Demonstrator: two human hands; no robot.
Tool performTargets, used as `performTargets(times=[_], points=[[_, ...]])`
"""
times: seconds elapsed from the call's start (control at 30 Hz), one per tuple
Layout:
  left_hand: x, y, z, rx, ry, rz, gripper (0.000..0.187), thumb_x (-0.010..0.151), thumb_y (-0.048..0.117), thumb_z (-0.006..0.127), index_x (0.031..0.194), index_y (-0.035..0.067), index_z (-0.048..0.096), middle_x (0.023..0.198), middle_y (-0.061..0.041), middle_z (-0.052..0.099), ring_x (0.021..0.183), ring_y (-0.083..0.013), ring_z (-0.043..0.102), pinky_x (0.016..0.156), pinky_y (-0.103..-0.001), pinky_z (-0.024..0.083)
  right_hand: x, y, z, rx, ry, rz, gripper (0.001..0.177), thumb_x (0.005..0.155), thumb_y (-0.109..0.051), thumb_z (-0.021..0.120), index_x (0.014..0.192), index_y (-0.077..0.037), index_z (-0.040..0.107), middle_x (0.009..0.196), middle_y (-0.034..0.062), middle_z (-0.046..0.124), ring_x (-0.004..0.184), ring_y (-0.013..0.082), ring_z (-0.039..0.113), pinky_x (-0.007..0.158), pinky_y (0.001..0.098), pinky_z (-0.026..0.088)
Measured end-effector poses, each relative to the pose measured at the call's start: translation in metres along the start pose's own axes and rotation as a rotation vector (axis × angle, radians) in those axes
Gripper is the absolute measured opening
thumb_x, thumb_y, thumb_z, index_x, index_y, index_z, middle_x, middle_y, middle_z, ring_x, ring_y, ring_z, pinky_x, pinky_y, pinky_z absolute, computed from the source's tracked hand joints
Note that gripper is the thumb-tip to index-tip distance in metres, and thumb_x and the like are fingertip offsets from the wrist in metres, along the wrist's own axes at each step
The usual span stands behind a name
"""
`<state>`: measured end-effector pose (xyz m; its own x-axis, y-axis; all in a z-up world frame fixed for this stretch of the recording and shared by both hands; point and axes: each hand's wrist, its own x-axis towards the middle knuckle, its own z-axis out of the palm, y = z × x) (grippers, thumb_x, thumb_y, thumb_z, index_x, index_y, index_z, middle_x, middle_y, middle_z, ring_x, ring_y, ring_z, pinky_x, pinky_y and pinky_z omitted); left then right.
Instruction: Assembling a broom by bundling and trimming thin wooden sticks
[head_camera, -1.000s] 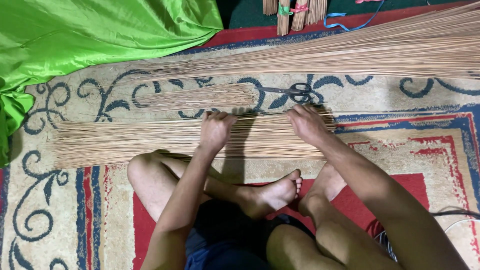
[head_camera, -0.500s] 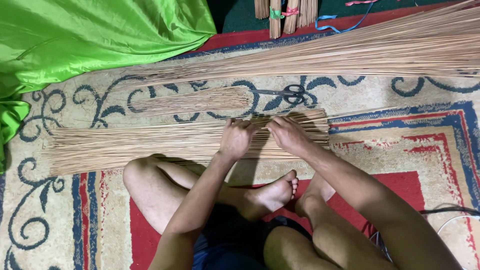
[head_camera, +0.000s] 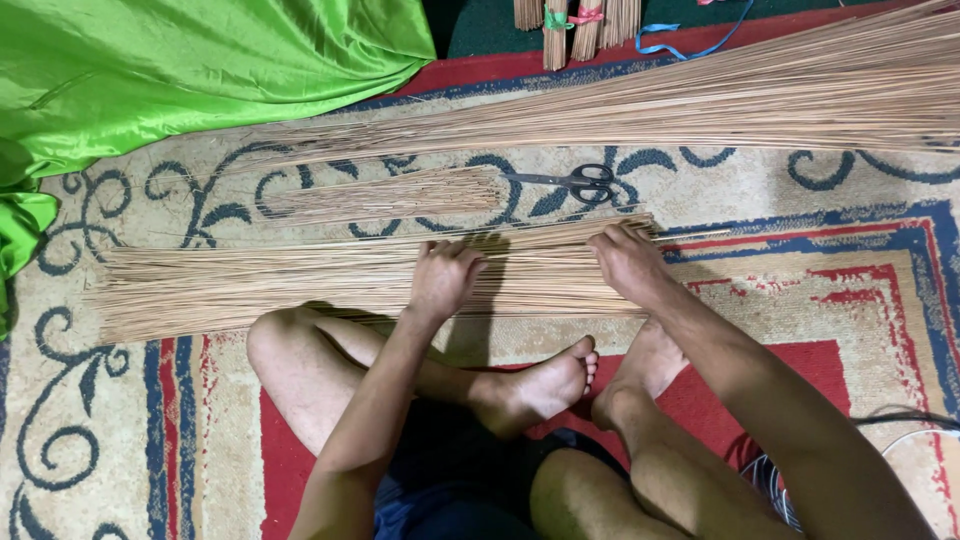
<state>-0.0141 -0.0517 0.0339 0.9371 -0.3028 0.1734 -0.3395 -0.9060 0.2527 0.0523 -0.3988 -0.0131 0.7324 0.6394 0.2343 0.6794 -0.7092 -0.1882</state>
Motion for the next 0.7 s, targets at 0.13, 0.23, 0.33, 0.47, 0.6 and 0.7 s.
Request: performTargets(times=[0.13,0.23,0.33,0.47,0.6,0.7], points=[[0.016,0.036,0.023,-0.002,0.017,0.004,0.017,0.097,0.038,0.067,0.097,0.023,0.077,0.091,0.001,0.073,0.088,-0.0185,0.072,0.089,-0.038,0.048,0.018,-0.031,0.019,-0.015,0.055,-0.071,0.010,0.091,-0.017,0.065,0.099,-0.013,0.068,0.086,0.0053,0.058,0.084,0.0283,0.065,0.071,0.0372,0.046],[0.019,0.042,0.029,0.016,0.033,0.039,0.015,0.097,0.036,0.064,0.096,0.025,0.075,0.090,0.003,0.073,0.086,-0.0184,0.074,0.086,-0.037,0.050,0.024,-0.042,0.015,0.072,0.066,-0.117,0.007,0.093,-0.015,0.063,0.097,-0.011,0.067,0.084,0.0066,0.057,0.081,0.0295,0.064,0.070,0.0386,0.047],[0.012,0.024,0.030,-0.021,0.034,0.001,0.015,0.098,0.029,0.063,0.095,0.023,0.076,0.092,-0.003,0.074,0.083,-0.0245,0.076,0.078,-0.040,0.057,0.015,-0.022,0.021,0.058,0.082,-0.100,0.009,0.092,-0.012,0.064,0.100,-0.010,0.068,0.085,0.0067,0.056,0.080,0.0303,0.064,0.069,0.0383,0.046],[-0.006,-0.025,0.044,0.014,0.003,-0.083,0.023,0.103,0.037,0.058,0.099,0.024,0.077,0.094,-0.003,0.073,0.086,-0.0260,0.076,0.078,-0.041,0.058,-0.009,0.027,0.028,-0.072,0.128,-0.020,0.010,0.095,-0.018,0.063,0.102,-0.015,0.069,0.089,0.0051,0.058,0.087,0.0290,0.065,0.074,0.0379,0.048],[-0.011,-0.041,0.029,0.038,0.015,-0.106,0.018,0.101,0.036,0.061,0.098,0.025,0.075,0.088,-0.002,0.069,0.084,-0.0268,0.074,0.076,-0.041,0.057,-0.018,0.045,0.024,-0.092,0.123,0.054,0.011,0.096,-0.020,0.062,0.103,-0.018,0.070,0.088,0.0030,0.057,0.089,0.0269,0.065,0.076,0.0367,0.047],[-0.004,-0.026,0.031,0.036,0.036,-0.107,0.015,0.097,0.036,0.066,0.095,0.024,0.075,0.086,0.000,0.069,0.083,-0.0243,0.073,0.074,-0.039,0.056,-0.011,0.035,0.032,-0.030,0.130,0.024,0.012,0.095,-0.017,0.061,0.105,-0.017,0.069,0.087,0.0048,0.057,0.088,0.0289,0.066,0.077,0.0347,0.051]])
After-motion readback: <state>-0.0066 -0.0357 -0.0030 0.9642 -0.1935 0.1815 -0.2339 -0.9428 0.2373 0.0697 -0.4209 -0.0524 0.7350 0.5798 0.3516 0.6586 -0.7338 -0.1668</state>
